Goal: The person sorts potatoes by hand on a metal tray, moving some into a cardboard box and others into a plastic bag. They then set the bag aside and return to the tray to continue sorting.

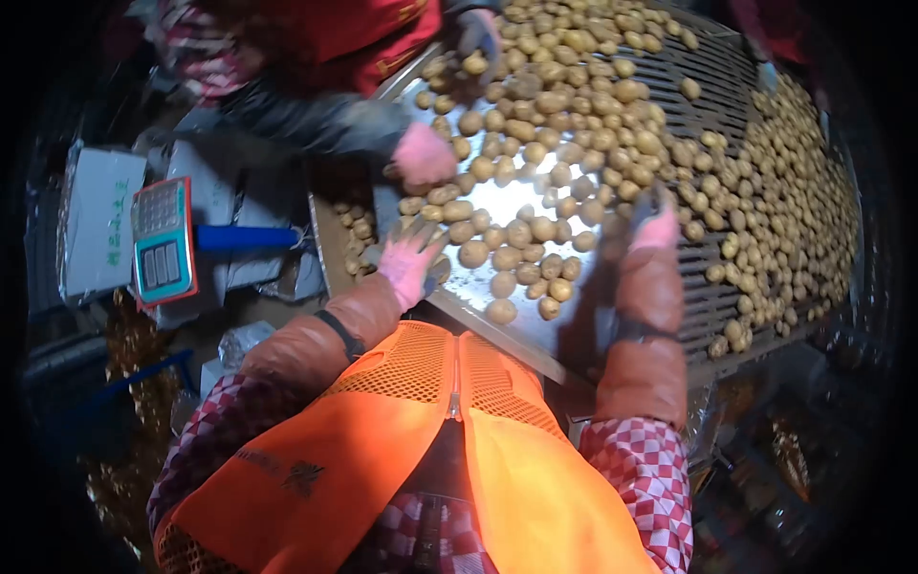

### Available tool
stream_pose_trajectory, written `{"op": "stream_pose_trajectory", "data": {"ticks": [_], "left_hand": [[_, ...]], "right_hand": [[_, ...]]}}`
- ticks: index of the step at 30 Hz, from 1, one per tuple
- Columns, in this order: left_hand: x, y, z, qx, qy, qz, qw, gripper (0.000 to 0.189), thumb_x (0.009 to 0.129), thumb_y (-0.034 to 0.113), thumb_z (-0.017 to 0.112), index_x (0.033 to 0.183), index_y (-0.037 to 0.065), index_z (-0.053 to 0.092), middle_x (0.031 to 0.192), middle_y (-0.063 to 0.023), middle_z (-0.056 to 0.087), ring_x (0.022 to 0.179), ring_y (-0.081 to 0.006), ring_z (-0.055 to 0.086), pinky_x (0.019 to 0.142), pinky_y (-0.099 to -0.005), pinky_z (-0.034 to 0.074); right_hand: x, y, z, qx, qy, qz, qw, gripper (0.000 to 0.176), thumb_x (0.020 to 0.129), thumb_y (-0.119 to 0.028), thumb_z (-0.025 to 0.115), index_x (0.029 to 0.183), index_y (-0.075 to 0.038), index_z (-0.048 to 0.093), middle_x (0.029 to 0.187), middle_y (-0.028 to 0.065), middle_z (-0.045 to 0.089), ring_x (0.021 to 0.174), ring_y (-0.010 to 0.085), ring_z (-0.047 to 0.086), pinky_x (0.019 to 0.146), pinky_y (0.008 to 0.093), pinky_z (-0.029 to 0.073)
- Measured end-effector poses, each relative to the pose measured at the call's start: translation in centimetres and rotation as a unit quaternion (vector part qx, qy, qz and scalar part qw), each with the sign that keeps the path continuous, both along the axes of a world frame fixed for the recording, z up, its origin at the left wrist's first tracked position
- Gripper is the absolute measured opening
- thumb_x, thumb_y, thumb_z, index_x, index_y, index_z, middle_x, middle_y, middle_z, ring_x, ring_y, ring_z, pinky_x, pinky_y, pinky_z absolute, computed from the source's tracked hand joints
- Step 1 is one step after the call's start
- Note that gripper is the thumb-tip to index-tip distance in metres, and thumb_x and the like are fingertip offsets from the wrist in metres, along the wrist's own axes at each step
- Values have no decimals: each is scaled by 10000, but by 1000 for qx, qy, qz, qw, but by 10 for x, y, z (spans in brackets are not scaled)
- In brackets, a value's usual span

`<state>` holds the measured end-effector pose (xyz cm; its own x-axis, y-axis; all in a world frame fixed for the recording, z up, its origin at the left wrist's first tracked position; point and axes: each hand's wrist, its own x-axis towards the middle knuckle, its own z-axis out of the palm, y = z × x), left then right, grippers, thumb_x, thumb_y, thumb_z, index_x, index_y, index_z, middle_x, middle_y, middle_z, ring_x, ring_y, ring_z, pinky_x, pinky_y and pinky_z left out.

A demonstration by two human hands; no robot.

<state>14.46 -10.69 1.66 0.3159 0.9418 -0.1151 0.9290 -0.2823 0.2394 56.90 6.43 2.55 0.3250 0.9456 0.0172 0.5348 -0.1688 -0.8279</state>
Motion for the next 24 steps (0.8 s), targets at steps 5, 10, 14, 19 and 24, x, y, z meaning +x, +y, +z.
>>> {"op": "stream_pose_trajectory", "data": {"ticks": [5,10,14,19,24], "left_hand": [[-2,-1,-1,23,-81,5,996,502,909,256,588,1400,180,522,1477,-94,451,1438,-281,329,1186,-568,193],[-2,1,5,14,-92,3,996,486,899,279,598,1373,186,546,1488,-94,450,1439,-275,340,1184,-575,194],[-6,3,-17,-1,-53,-39,998,572,778,232,675,1331,133,571,1463,-141,474,1423,-315,378,1181,-593,197],[-15,7,-3,11,-73,-56,996,552,796,243,677,1336,181,576,1441,-122,484,1407,-318,389,1180,-591,210],[-35,2,8,43,-106,-23,993,543,797,203,675,1329,171,574,1426,-98,497,1397,-309,403,1175,-555,259]], "right_hand": [[-71,43,-9,-172,-241,-60,953,718,870,-495,710,1498,-271,443,1601,223,256,1443,439,307,1158,516,317],[-176,-47,24,-167,-429,147,876,643,929,-428,647,1514,-315,405,1614,215,226,1467,431,266,1164,609,257],[-162,-97,-38,-157,-458,227,845,583,977,-442,528,1522,-276,402,1636,80,261,1490,407,226,1160,678,171],[-150,-124,-7,-103,-384,266,878,646,890,-254,629,1502,-293,425,1602,64,336,1472,396,267,1180,626,182],[-126,-131,-21,-73,-380,275,880,689,857,-197,659,1500,-282,427,1576,113,359,1459,398,286,1176,606,203]]}}
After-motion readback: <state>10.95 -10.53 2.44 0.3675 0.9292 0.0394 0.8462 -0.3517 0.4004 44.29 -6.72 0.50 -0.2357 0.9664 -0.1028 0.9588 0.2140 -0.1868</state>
